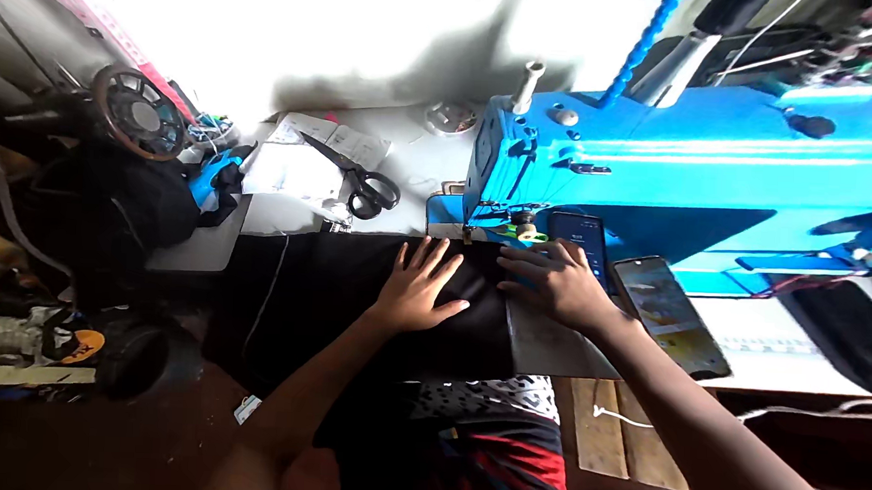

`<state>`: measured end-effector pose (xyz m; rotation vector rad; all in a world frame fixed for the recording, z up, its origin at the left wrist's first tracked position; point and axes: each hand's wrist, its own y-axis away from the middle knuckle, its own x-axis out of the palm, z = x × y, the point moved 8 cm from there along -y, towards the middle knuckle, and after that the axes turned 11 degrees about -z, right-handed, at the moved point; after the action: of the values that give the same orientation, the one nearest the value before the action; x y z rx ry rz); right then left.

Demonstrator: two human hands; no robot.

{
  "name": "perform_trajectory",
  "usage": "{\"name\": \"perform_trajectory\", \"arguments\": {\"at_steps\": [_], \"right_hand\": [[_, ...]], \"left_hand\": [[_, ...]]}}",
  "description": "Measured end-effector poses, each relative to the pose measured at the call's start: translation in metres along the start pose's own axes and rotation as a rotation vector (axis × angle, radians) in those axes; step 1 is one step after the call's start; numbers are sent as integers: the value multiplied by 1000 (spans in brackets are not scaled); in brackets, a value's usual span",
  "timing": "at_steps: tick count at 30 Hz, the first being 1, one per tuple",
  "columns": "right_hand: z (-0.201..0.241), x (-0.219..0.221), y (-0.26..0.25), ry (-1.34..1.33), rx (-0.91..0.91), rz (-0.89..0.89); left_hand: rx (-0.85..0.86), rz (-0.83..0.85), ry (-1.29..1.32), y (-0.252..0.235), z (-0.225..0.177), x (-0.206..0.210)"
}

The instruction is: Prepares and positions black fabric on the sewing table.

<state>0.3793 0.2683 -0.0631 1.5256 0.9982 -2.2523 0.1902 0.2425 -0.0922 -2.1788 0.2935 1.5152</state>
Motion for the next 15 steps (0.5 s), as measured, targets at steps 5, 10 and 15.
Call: {"name": "perform_trajectory", "arguments": {"at_steps": [5, 10, 15], "right_hand": [[10, -4, 4, -24, 36, 36], [26, -9, 14, -38, -32, -23], [27, -13, 18, 11, -1, -49]], "left_hand": [[-57, 85, 12, 12, -10, -1], [-32, 87, 12, 28, -19, -7], [-18, 77, 49, 23, -18, -9]]}}
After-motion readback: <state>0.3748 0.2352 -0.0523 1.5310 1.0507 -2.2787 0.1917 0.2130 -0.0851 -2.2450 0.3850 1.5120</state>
